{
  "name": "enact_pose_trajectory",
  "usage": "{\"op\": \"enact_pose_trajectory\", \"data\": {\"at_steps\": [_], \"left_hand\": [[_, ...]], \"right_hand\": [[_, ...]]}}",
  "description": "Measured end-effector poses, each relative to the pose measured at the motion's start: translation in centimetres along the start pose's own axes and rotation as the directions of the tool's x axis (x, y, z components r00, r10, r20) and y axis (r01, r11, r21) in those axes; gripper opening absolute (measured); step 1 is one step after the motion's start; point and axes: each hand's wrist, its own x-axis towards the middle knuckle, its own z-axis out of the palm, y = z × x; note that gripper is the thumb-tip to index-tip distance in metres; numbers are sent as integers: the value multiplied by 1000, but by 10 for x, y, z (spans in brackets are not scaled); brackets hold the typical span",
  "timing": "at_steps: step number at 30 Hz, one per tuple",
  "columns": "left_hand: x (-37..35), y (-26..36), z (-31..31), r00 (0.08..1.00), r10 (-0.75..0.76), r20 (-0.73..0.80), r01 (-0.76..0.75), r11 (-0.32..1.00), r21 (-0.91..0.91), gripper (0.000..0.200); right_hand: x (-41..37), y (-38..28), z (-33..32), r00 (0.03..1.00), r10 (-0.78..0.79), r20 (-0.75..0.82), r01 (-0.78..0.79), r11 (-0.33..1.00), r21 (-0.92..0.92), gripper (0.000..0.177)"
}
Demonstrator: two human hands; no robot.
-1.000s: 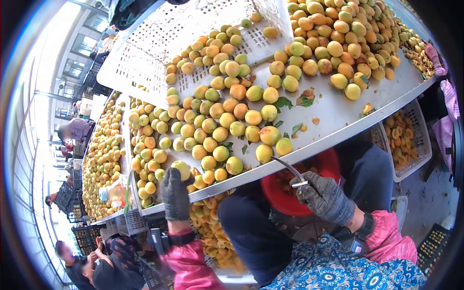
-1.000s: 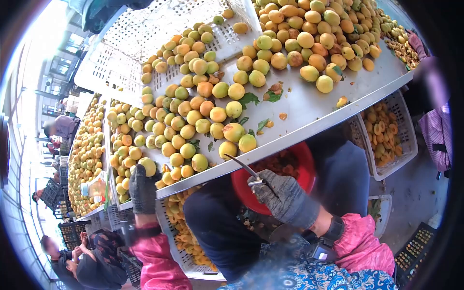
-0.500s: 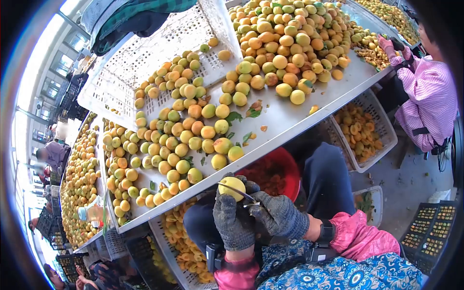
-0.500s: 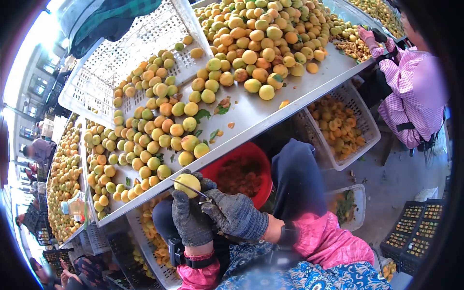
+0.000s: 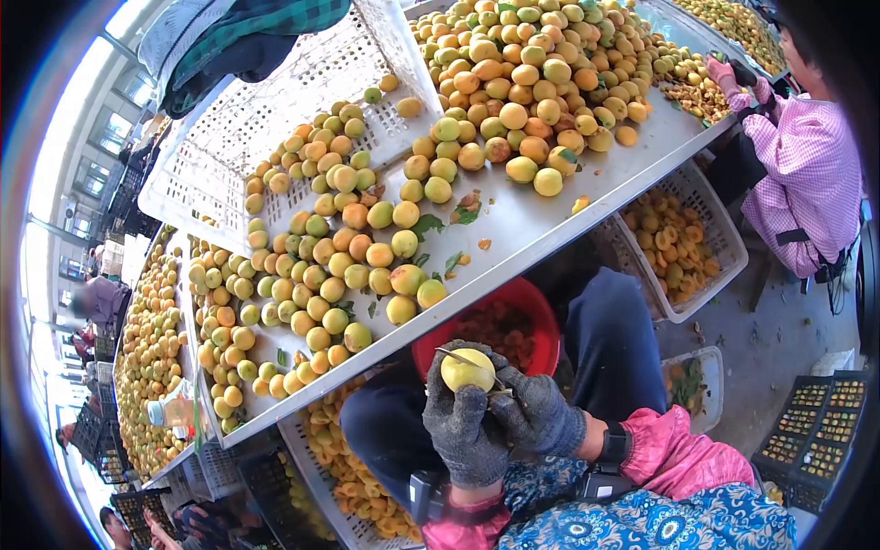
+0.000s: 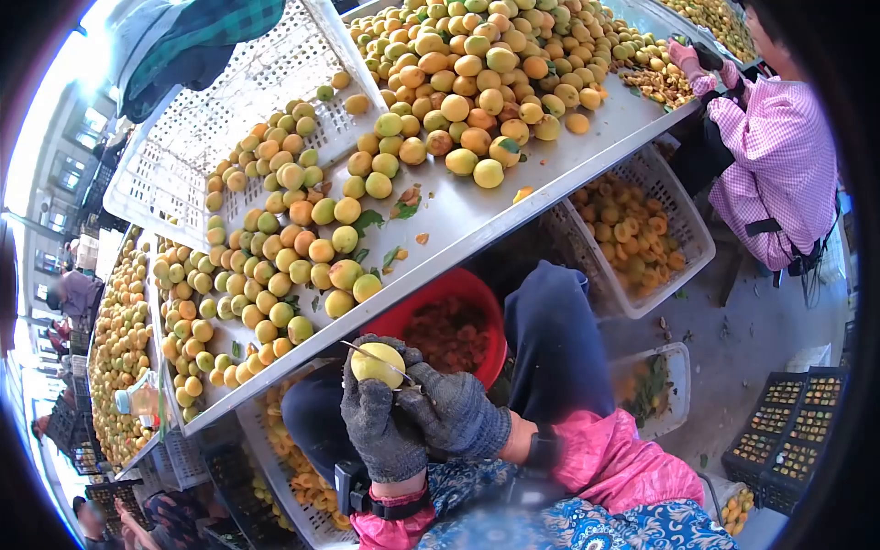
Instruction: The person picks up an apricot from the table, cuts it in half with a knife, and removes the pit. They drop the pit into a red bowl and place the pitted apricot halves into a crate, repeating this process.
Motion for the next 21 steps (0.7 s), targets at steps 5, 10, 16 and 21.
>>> {"op": "enact_pose_trajectory", "data": {"at_steps": [5, 10, 16, 21], "left_hand": [[9, 4, -10, 997, -40, 67, 33, 995, 99, 54], [19, 15, -26, 988, -61, 142, 21, 962, 271, 51], [34, 31, -38, 942, -236, 239, 37, 779, 626, 60], [49, 41, -41, 843, -295, 449, -323, 389, 863, 53]], "right_hand": [[8, 3, -20, 974, 127, 189, -176, 946, 273, 42], [12, 16, -44, 937, 66, 342, -82, 996, 34, 35], [22, 6, -65, 842, 192, 504, -112, 976, -184, 33], [25, 14, -64, 779, 219, 587, -35, 951, -308, 36]]}}
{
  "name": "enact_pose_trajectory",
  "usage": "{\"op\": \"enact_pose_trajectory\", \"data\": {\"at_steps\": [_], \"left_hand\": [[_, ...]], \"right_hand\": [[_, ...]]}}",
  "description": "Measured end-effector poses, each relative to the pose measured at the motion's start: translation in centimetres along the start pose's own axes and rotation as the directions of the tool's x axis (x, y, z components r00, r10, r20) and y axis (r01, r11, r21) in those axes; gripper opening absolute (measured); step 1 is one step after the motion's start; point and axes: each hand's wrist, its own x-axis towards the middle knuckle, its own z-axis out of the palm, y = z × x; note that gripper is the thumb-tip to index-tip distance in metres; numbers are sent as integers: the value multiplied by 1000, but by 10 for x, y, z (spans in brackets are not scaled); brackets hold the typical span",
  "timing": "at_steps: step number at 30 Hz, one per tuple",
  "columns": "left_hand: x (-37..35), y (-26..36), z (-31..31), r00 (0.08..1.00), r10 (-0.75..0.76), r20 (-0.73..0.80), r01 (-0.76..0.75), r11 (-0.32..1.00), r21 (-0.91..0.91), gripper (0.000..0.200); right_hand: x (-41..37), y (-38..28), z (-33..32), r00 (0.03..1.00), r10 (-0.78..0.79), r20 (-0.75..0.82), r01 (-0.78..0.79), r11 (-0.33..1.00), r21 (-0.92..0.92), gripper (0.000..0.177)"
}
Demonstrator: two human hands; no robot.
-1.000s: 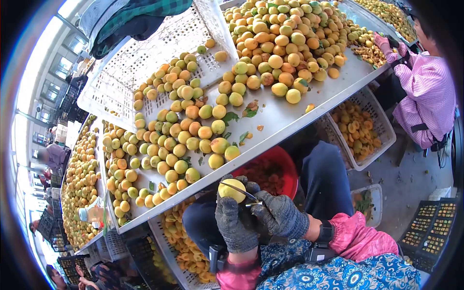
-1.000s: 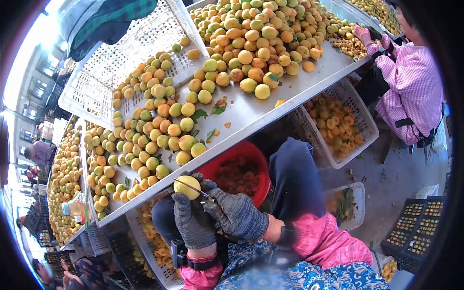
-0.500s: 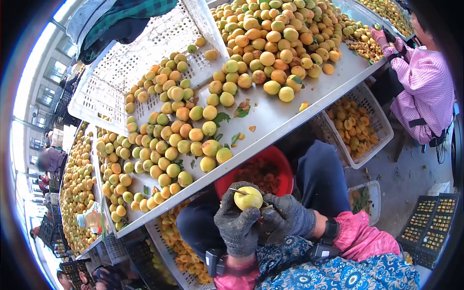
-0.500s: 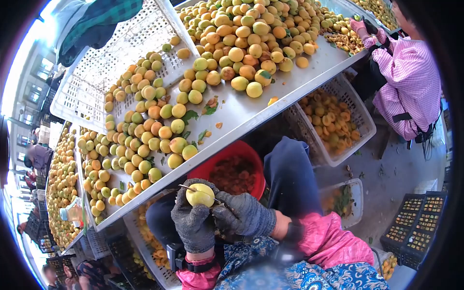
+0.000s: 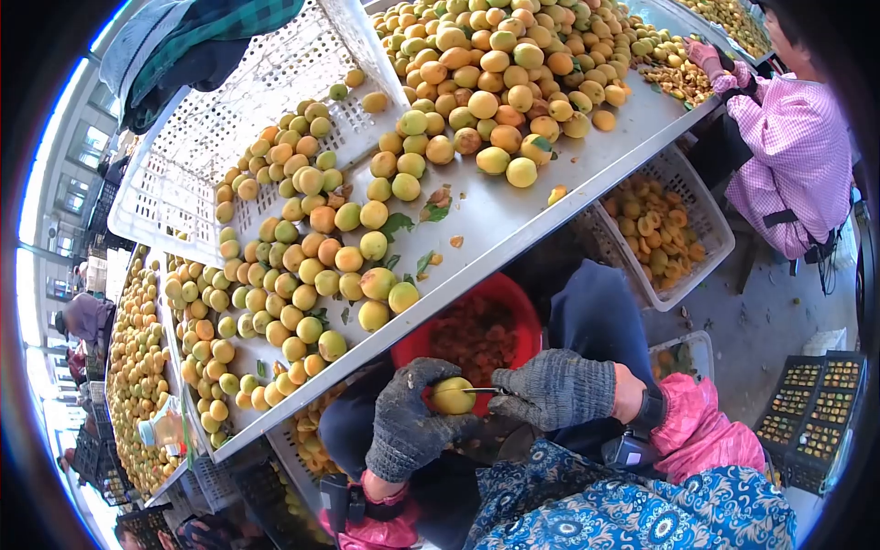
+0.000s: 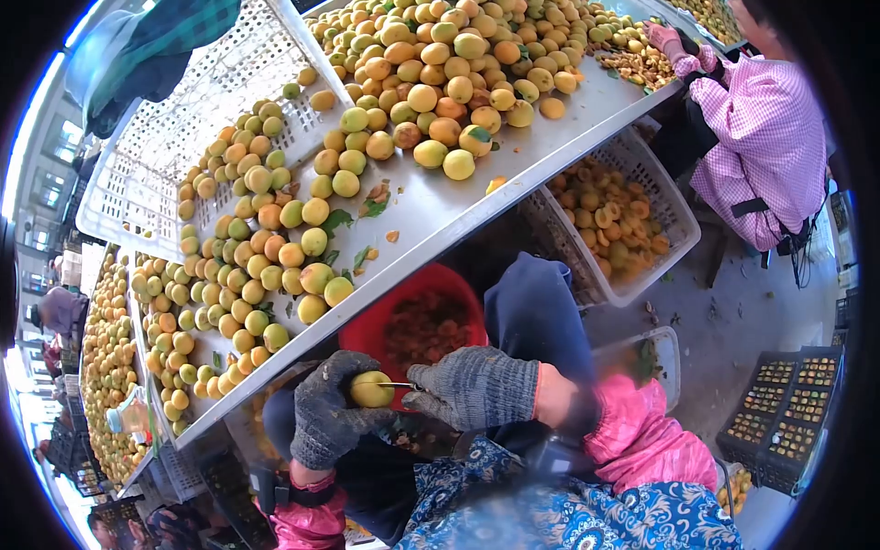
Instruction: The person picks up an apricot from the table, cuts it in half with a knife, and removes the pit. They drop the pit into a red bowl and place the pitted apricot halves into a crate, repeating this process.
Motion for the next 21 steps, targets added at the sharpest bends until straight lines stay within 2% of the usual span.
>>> {"op": "enact_pose_trajectory", "data": {"at_steps": [1, 2, 3, 4, 5, 6, 7, 8, 10, 11, 12, 14, 15, 16, 18, 19, 21], "left_hand": [[2, 0, -4, 1000, 1, 3, -1, 1000, -2, 53], [5, -1, -8, 996, 84, 27, -86, 992, 93, 53], [6, -1, -10, 985, 162, 57, -170, 968, 185, 53], [7, 0, -9, 986, 158, 58, -166, 969, 183, 53], [7, 1, -9, 995, 103, -18, -101, 991, 87, 54], [7, 1, -10, 995, 42, -93, -44, 999, -11, 56], [5, 2, -8, 995, 41, -96, -41, 999, -7, 56], [3, 3, -2, 988, -25, -153, -13, 970, -241, 53], [-2, 3, 12, 959, -185, -215, -4, 748, -663, 50], [-5, 2, 18, 966, -152, -208, -32, 730, -683, 47], [-8, 2, 23, 965, -153, -212, -34, 728, -685, 47], [-12, 3, 32, 923, -307, -231, 73, 730, -679, 49], [-11, 3, 34, 914, -334, -231, 68, 687, -723, 39], [-10, 6, 34, 912, -337, -233, 68, 685, -725, 39], [-9, 14, 31, 888, -356, -292, 148, 821, -552, 36], [-8, 13, 31, 886, -360, -292, 150, 819, -553, 36], [-7, 11, 29, 906, -244, -347, 119, 932, -343, 41]], "right_hand": [[2, -1, -1, 999, -29, 22, 30, 999, -43, 36], [5, -4, -4, 999, -25, 22, 26, 999, -42, 36], [8, -10, -11, 998, 33, 52, -30, 998, -56, 36], [10, -14, -13, 992, 89, 84, -84, 994, -71, 36], [9, -12, -7, 992, 88, 89, -83, 994, -66, 36], [10, -7, 1, 995, 43, -93, -44, 999, -9, 36], [11, -6, 8, 961, 5, -276, 6, 999, 39, 37], [11, -7, 10, 961, 0, -277, 11, 999, 38, 37], [11, -10, 14, 928, 3, -373, 21, 998, 59, 40], [11, -10, 17, 929, 0, -371, 22, 998, 56, 40], [12, -8, 20, 924, -24, -382, 47, 998, 52, 41], [13, -5, 25, 921, -49, -386, 73, 996, 47, 41], [12, -3, 26, 922, -50, -383, 72, 996, 44, 43], [12, -2, 26, 923, -49, -380, 71, 997, 43, 44], [14, 1, 26, 933, -60, -355, 74, 997, 26, 45], [15, 2, 26, 940, -69, -334, 77, 997, 10, 47], [15, 0, 26, 944, -49, -325, 47, 999, -12, 49]]}}
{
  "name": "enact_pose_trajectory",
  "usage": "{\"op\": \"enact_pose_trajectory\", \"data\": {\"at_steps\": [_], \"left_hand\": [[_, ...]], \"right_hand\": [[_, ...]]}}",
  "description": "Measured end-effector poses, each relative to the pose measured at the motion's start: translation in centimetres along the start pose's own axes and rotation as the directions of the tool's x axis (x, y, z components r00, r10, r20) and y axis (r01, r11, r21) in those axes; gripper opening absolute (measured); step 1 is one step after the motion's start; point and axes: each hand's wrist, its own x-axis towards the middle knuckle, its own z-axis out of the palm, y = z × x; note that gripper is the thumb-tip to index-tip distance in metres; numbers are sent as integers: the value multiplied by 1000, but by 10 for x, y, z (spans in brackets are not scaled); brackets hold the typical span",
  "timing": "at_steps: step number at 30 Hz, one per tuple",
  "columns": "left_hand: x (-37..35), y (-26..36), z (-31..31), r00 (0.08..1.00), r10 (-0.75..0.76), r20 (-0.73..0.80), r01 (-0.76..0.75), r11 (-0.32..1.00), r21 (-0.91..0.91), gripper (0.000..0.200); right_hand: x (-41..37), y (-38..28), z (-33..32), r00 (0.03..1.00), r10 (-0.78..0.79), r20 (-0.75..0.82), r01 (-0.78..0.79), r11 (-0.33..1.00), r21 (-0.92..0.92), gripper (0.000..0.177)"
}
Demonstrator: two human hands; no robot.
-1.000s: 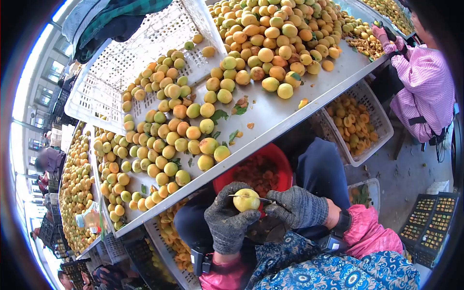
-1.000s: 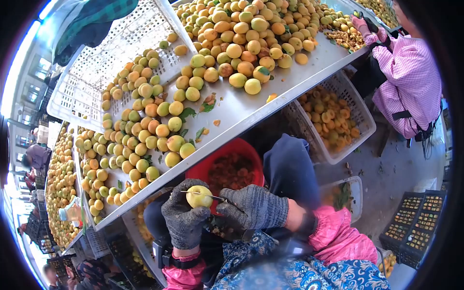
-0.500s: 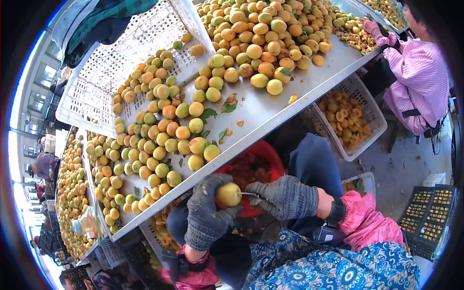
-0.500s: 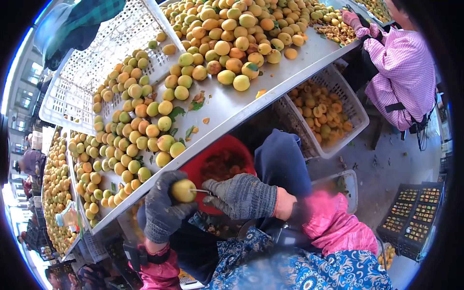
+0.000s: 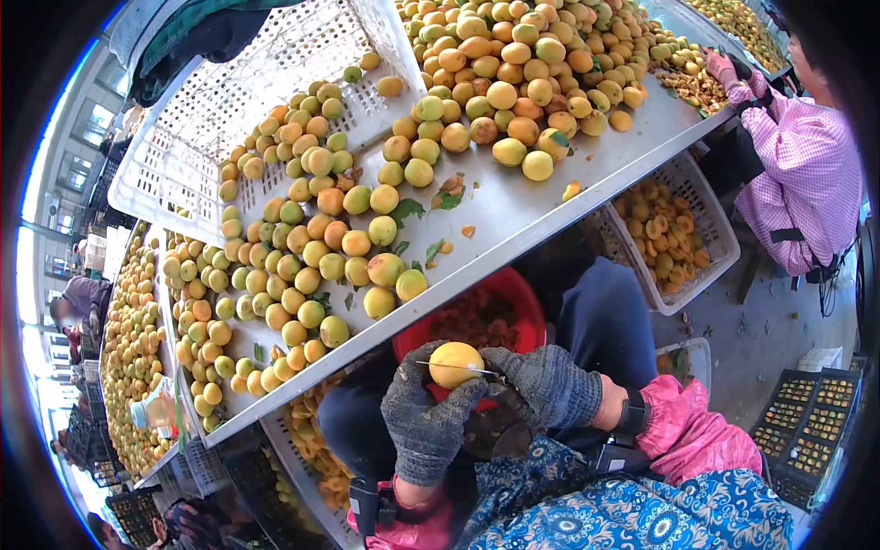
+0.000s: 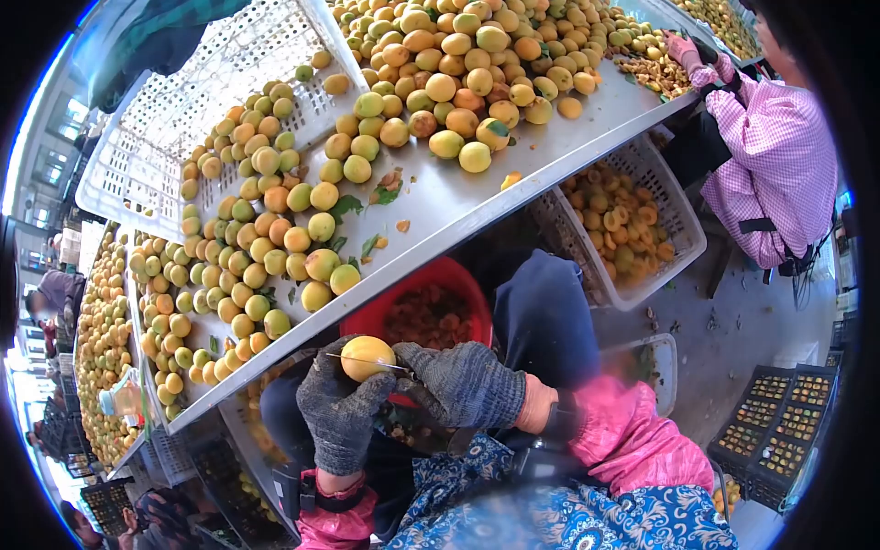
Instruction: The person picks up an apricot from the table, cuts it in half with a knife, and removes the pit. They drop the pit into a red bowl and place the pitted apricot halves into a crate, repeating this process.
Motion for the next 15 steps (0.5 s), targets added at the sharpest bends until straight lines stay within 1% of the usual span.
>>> {"op": "enact_pose_trajectory", "data": {"at_steps": [1, 3, 4, 5, 6, 7, 8, 9, 10, 11, 13, 14, 15], "left_hand": [[1, -2, -1, 1000, -3, -1, 3, 1000, 0, 41], [3, -7, -3, 996, 83, -30, -79, 991, 111, 44], [3, -8, -2, 996, 83, -30, -79, 991, 111, 44], [3, -9, 0, 999, 34, -19, -36, 994, -106, 45], [2, -10, 1, 1000, -12, 4, 12, 949, -316, 46], [0, -10, 0, 1000, -13, 3, 13, 948, -318, 46], [-3, -8, -2, 990, -118, 78, 140, 895, -424, 39], [-7, -8, -4, 964, -211, 162, 265, 816, -514, 38], [-8, -13, -3, 977, -132, 166, 177, 941, -290, 44], [-9, -17, -4, 977, -135, 165, 179, 940, -292, 44], [-5, -17, -3, 951, -231, 205, 301, 844, -445, 38], [-3, -13, 0, 950, -233, 206, 303, 841, -448, 38], [-2, -7, 6, 974, -196, 111, 224, 886, -406, 36]], "right_hand": [[1, -2, -1, 1000, 18, 7, -18, 999, -33, 51], [3, -7, -2, 999, 38, 7, -37, 998, -51, 54], [4, -9, -2, 998, 56, 3, -56, 996, -72, 56], [4, -8, -2, 998, 56, 3, -56, 996, -73, 56], [3, -6, -2, 999, 36, -31, -38, 998, -54, 60], [3, -5, -1, 998, 18, -65, -20, 999, -34, 63], [4, -6, -1, 998, 19, -62, -21, 999, -33, 63], [5, -6, 0, 997, -1, -74, -1, 1000, -23, 64], [6, -6, 0, 996, -20, -84, 19, 1000, -14, 65], [6, -4, 2, 997, -20, -81, 19, 1000, -14, 65], [4, 2, 5, 991, -63, -121, 63, 998, 0, 67], [5, 2, 4, 991, -61, -118, 61, 998, -2, 67], [5, 1, 3, 997, -17, -73, 15, 999, -30, 67]]}}
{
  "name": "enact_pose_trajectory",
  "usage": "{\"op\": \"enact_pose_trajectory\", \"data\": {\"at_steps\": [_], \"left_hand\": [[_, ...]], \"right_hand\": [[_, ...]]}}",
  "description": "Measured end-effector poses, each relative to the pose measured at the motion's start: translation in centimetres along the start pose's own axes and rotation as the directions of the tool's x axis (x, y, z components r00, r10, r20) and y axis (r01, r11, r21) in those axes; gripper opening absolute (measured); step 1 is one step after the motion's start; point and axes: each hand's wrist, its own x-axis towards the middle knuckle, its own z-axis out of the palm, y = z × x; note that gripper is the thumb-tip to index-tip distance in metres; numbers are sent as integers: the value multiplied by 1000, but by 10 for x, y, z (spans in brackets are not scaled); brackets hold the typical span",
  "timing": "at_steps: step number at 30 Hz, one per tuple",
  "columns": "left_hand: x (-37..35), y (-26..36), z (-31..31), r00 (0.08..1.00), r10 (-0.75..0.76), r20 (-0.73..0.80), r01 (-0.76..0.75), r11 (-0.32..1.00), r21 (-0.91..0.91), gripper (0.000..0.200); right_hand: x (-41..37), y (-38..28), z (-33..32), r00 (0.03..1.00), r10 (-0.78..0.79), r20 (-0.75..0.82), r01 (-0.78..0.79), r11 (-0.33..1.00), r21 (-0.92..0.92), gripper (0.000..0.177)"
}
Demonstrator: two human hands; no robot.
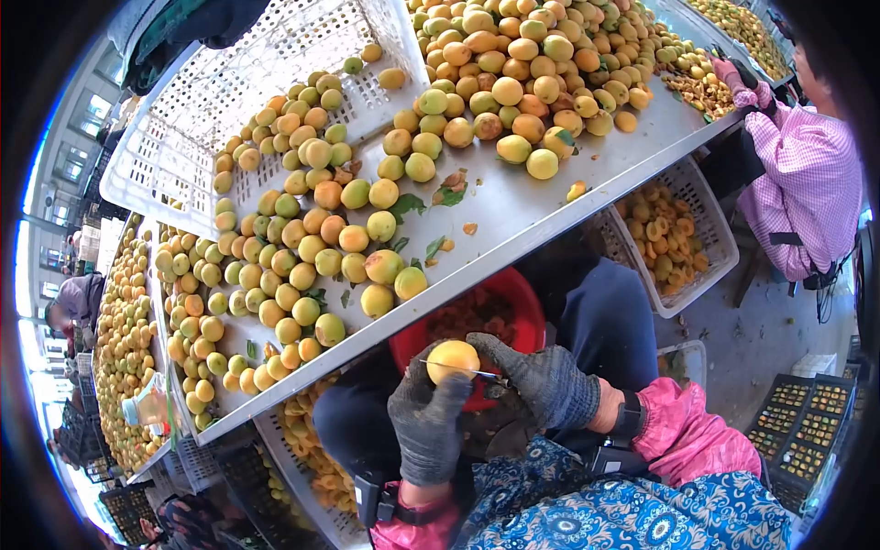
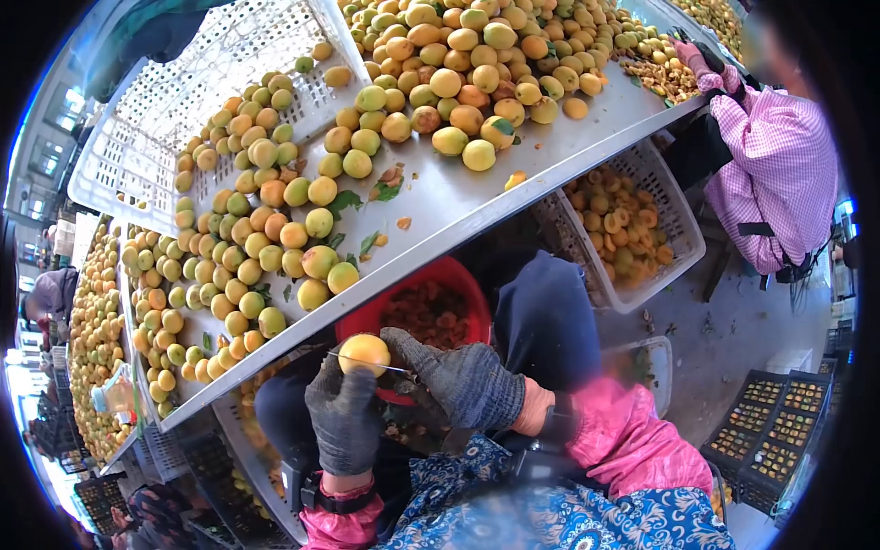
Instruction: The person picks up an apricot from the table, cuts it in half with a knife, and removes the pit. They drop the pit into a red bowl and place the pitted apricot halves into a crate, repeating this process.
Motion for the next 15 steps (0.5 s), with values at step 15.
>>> {"op": "enact_pose_trajectory", "data": {"at_steps": [15], "left_hand": [[10, -30, -23, 939, 344, 8, -301, 809, 505, 47]], "right_hand": [[-12, -4, -10, 999, 3, -53, 4, 990, 140, 52]]}}
